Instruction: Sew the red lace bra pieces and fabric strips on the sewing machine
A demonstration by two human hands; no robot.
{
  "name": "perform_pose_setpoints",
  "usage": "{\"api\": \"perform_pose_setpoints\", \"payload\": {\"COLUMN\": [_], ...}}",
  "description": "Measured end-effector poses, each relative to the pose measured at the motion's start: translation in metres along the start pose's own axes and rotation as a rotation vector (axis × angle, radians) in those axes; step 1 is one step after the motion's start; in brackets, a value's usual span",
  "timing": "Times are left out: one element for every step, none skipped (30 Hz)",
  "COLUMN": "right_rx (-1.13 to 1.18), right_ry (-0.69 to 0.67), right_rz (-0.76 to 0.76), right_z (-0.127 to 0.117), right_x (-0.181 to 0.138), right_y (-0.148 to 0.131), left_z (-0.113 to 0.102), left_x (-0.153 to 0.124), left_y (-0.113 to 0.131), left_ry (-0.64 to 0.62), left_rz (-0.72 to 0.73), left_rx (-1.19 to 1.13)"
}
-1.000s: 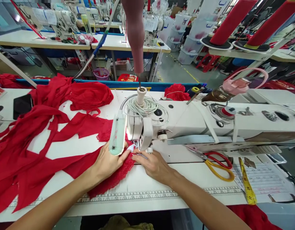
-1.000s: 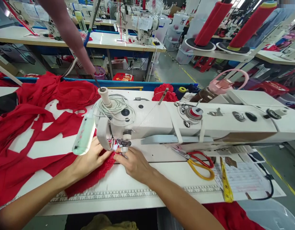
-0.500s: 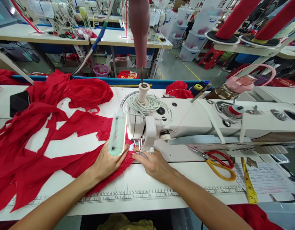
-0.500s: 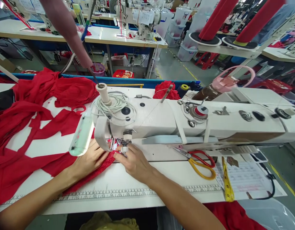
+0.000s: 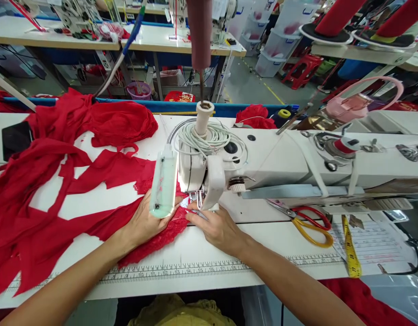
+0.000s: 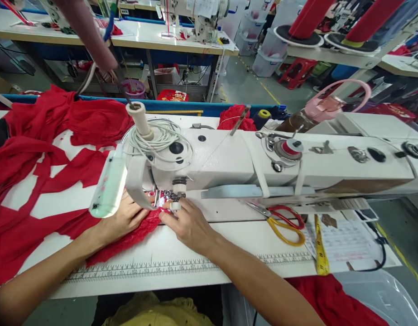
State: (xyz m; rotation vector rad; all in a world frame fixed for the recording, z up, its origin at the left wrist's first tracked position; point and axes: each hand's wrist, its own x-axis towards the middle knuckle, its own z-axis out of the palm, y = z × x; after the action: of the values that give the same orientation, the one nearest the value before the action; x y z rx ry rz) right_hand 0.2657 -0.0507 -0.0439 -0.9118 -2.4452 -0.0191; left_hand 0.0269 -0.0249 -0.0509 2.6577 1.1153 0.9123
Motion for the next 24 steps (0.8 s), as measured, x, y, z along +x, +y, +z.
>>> {"api": "perform_pose_setpoints", "payload": {"right_rx": [0.0,0.002,0.003,0.003,0.002,0.002,0.007,0.019,0.033,0.044,0.046,0.037,0.015,-0.018,-0.052,-0.083,-0.106,-0.12,-0.125,-0.123,-0.117,-0.11,-0.103,-0.097], "right_ry": [-0.011,-0.018,-0.023,-0.024,-0.025,-0.029,-0.033,-0.036,-0.034,-0.025,-0.011,0.001,0.004,-0.006,-0.03,-0.061,-0.092,-0.12,-0.139,-0.152,-0.159,-0.163,-0.167,-0.168], "right_rz": [0.005,0.008,0.009,0.011,0.012,0.015,0.018,0.025,0.036,0.051,0.072,0.095,0.119,0.141,0.157,0.17,0.181,0.19,0.197,0.202,0.204,0.205,0.205,0.203], "right_z": [0.001,0.001,0.002,0.002,0.001,0.001,0.0,-0.001,-0.001,-0.002,-0.002,-0.002,-0.001,0.0,0.0,0.001,0.001,0.001,0.001,0.001,0.0,-0.001,-0.001,-0.001], "right_x": [-0.001,-0.002,-0.002,-0.003,-0.003,-0.003,-0.003,-0.002,-0.001,0.0,0.001,0.002,0.004,0.005,0.007,0.008,0.01,0.01,0.011,0.011,0.011,0.011,0.01,0.01], "right_y": [0.0,0.0,0.0,-0.001,-0.001,-0.001,-0.001,-0.001,0.0,0.0,0.001,0.001,0.002,0.002,0.002,0.002,0.001,0.001,0.0,0.0,-0.001,-0.002,-0.002,-0.003], "left_z": [0.0,0.001,0.001,0.001,0.002,0.002,0.002,0.002,0.002,0.003,0.003,0.003,0.002,0.002,0.001,0.0,-0.002,-0.004,-0.006,-0.008,-0.011,-0.013,-0.016,-0.017], "left_x": [0.0,-0.001,-0.001,-0.002,-0.002,-0.002,-0.002,-0.002,-0.002,-0.002,-0.002,-0.002,-0.002,-0.002,-0.002,-0.002,-0.001,0.0,0.0,0.0,0.0,-0.001,-0.003,-0.005], "left_y": [0.0,0.0,0.0,0.001,0.001,0.001,0.001,0.001,0.001,0.001,0.0,0.0,0.0,0.0,0.001,0.003,0.006,0.01,0.014,0.019,0.024,0.029,0.033,0.036], "left_ry": [0.002,0.006,0.006,0.004,0.001,-0.002,-0.007,-0.015,-0.025,-0.038,-0.053,-0.071,-0.089,-0.11,-0.135,-0.162,-0.189,-0.212,-0.228,-0.235,-0.235,-0.228,-0.214,-0.198], "left_rz": [-0.014,-0.031,-0.043,-0.051,-0.053,-0.051,-0.042,-0.026,-0.008,0.009,0.016,0.012,-0.001,-0.015,-0.025,-0.031,-0.033,-0.034,-0.04,-0.048,-0.058,-0.063,-0.062,-0.056], "left_rx": [-0.002,-0.002,0.001,0.008,0.018,0.029,0.042,0.052,0.061,0.068,0.077,0.088,0.1,0.111,0.121,0.13,0.14,0.155,0.179,0.207,0.237,0.264,0.284,0.291]}}
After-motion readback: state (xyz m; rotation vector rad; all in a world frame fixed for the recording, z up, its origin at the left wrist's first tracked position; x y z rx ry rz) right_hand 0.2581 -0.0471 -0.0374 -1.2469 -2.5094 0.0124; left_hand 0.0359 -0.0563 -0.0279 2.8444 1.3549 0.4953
